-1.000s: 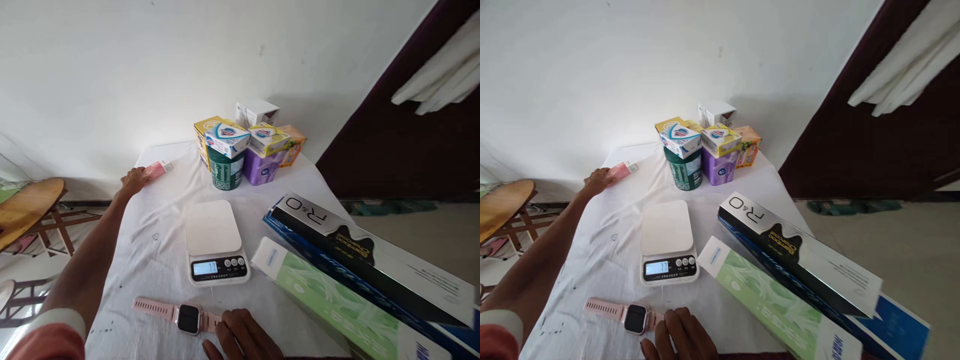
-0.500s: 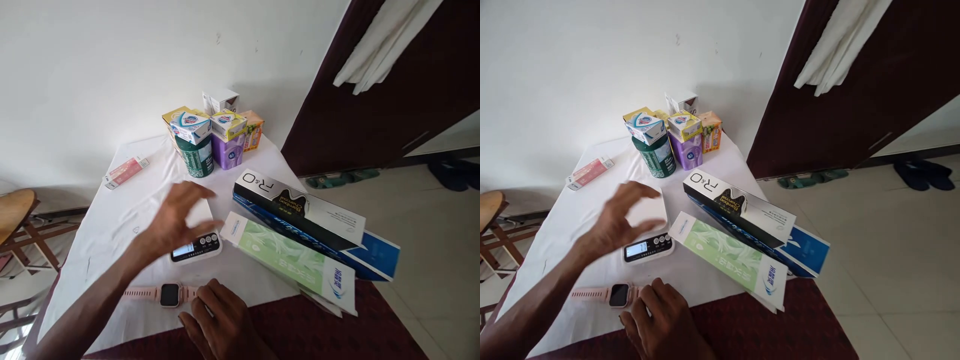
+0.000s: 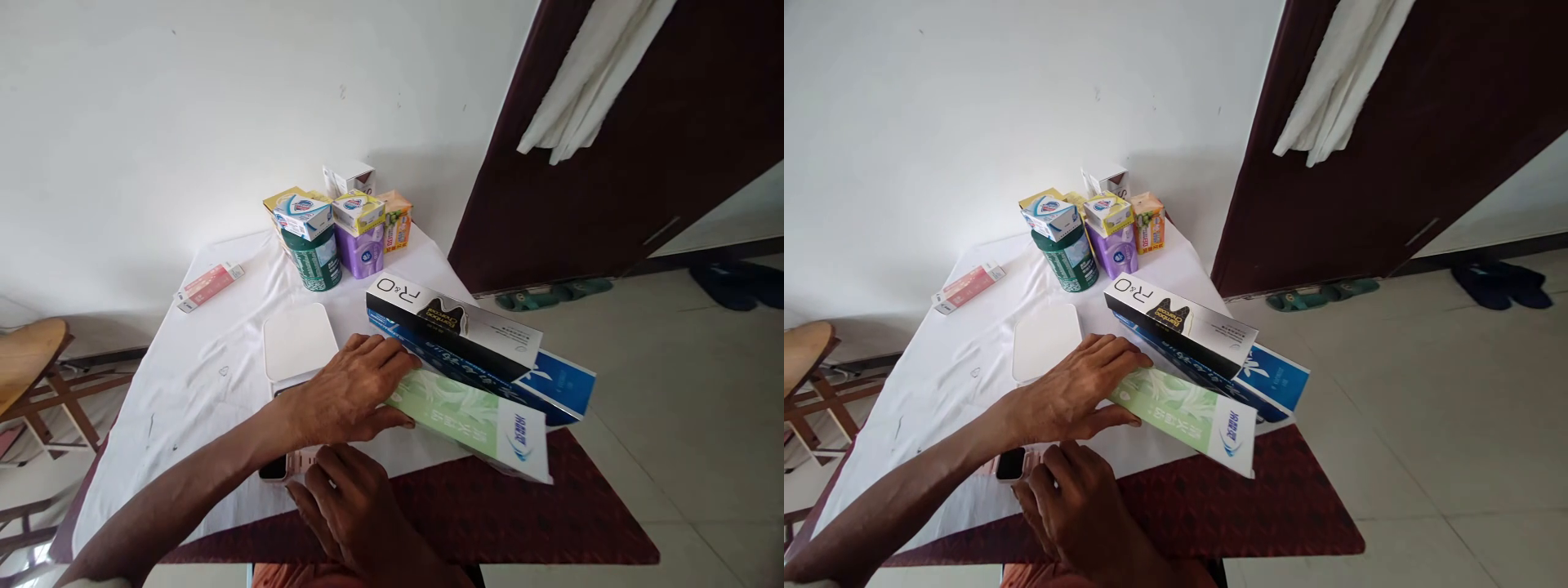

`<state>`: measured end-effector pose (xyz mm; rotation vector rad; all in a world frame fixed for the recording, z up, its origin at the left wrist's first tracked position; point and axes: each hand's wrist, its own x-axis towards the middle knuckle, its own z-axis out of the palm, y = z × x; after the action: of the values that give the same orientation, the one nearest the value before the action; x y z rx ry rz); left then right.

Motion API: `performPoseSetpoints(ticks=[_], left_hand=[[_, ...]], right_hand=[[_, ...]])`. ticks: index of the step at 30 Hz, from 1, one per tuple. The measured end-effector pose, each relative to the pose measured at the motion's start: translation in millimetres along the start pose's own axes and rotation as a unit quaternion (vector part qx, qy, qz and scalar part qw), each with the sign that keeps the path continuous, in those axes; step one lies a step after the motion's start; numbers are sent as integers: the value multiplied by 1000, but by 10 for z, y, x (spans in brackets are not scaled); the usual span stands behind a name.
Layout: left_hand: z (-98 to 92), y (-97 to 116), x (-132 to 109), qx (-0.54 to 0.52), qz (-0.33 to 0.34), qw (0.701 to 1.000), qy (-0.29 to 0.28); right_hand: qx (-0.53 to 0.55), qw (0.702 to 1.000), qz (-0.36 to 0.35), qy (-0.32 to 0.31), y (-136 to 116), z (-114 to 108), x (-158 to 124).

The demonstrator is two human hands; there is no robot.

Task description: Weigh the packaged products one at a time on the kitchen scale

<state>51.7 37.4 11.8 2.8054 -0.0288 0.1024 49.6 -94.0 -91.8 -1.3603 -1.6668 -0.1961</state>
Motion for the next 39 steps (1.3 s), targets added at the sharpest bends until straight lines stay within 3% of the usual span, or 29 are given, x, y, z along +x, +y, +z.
performPoseSetpoints(ticks=[5,10,14,18,25,29,33,36,39], left_hand=[[-234,-6,-314,-20,-33,997,60],[-478,-389,-816,38,-160,980,116],[-447,-726,-1073,86,-247,958,118],[-328,-886,-1142,82,-291,949,88],[-311,-913,-1187,55,-287,950,106],[-424,-895,-1319,2,-295,932,212],[-532,-902,-1455,13,-317,900,298],[-510,-909,-1471,20,-303,908,288],[-384,-893,-1384,22,-271,935,226]], right_hand=[[2,1000,-14,4,6,24,0],[16,1000,-20,-4,7,44,26],[16,999,-27,-9,10,47,32],[17,999,-31,-14,15,44,50],[43,999,-4,-22,1,37,55],[120,990,66,-40,94,-68,27],[94,990,81,-61,287,-268,-10],[46,993,57,-89,410,-375,-71],[5,994,10,-108,494,-380,-153]])
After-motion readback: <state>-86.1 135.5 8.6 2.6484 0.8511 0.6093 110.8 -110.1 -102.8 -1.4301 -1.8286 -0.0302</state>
